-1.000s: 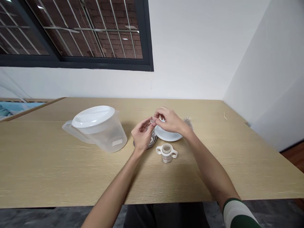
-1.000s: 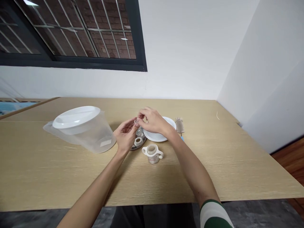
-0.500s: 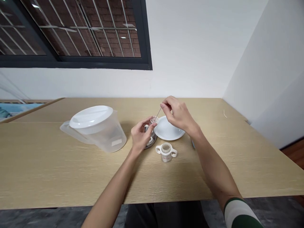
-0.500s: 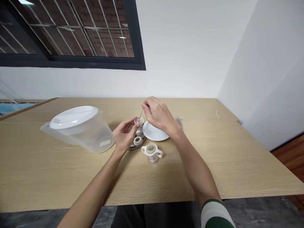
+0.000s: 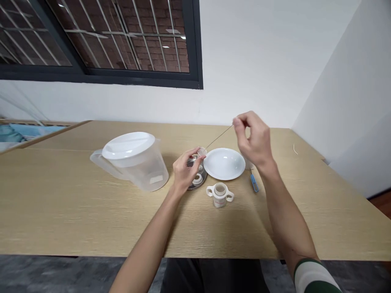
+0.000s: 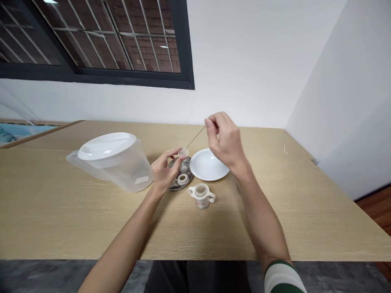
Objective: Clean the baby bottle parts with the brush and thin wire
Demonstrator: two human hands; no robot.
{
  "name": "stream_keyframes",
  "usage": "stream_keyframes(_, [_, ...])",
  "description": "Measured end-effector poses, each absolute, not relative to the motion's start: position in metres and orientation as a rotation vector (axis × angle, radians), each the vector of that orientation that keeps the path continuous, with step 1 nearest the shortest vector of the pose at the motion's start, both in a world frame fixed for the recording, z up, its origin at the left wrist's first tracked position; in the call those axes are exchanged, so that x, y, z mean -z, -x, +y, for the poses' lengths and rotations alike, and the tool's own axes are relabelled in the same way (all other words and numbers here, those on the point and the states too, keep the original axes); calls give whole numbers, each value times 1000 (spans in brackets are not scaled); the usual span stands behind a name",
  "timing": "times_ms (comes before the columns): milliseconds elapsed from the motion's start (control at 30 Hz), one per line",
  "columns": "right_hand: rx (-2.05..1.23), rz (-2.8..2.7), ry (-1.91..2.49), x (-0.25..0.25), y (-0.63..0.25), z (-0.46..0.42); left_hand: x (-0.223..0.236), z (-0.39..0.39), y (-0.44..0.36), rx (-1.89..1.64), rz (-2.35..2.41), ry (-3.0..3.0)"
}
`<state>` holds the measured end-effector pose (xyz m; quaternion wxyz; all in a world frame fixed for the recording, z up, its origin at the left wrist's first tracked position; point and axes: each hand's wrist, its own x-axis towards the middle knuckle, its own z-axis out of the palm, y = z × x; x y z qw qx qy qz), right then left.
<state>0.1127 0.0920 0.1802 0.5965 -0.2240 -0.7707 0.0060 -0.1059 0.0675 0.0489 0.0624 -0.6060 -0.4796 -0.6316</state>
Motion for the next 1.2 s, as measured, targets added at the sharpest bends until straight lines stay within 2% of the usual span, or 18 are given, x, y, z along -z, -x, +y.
stream_keyframes(200, [-9,-1629,548,-181,-120,93,-46,70,112,1932,-1440,1780])
stream_keyframes(767, [-40,-1692,550,-174,-106,98,-47,70,111,1771,-1173,1819])
stream_keyframes(1200, [-185,-1857,458,-158,-79,93,-46,69,107,1905,-1207,1777])
